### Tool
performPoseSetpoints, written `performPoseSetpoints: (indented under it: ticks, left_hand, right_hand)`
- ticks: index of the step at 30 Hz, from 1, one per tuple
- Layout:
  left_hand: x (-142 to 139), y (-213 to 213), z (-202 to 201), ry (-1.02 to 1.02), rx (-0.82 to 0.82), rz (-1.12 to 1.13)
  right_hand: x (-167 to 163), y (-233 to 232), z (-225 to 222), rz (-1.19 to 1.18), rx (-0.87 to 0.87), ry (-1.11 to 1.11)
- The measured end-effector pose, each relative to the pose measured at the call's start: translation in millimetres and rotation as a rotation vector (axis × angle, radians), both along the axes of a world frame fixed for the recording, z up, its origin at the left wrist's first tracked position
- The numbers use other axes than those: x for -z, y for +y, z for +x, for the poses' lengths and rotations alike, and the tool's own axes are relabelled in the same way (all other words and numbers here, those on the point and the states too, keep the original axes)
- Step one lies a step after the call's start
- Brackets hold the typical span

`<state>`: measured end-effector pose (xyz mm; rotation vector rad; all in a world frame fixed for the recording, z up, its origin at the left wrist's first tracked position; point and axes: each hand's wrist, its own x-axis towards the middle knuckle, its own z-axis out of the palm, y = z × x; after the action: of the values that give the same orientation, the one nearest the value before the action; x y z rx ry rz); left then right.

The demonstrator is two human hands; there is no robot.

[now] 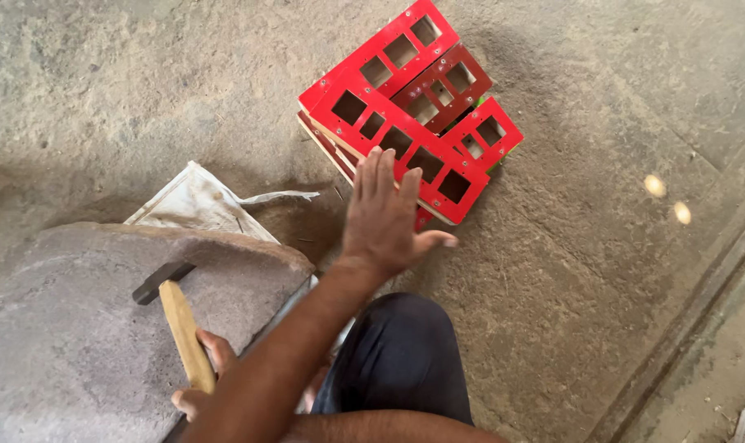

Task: The person sits on the floor and uses a hammer to drive nails into red and green wooden frames placed on a cushion. They repeatedly pick up frames, position them, hammer nails, and stack the completed frames.

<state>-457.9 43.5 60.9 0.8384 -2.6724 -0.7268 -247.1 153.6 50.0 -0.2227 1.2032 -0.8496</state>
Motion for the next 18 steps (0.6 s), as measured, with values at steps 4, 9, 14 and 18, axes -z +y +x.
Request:
performPoseSetpoints:
  ticks: [4,9,14,18]
  left_hand:
    - [1.3,18.1,-28.8,-0.098,-0.120,0.101]
    - [9.6,27.0,-40.7,0.020,-0.204,0.040]
    - [7.7,27.0,-37.0,0.126,-0.184,0.083]
    - [-0.2,16.0,-51.9,0.207,-0.151,0.085]
  right_hand:
    - [-4.4,-2.1,3.5,-0.002,0.017,0.008]
    - [-1.3,-9.4,5.3,0.046,-0.010,0.005]
    - [14.1,-0.8,10.4,-0.031,-0.042,0.049]
    - [33.6,8.9,14.9,-0.068,-0.082,0.084]
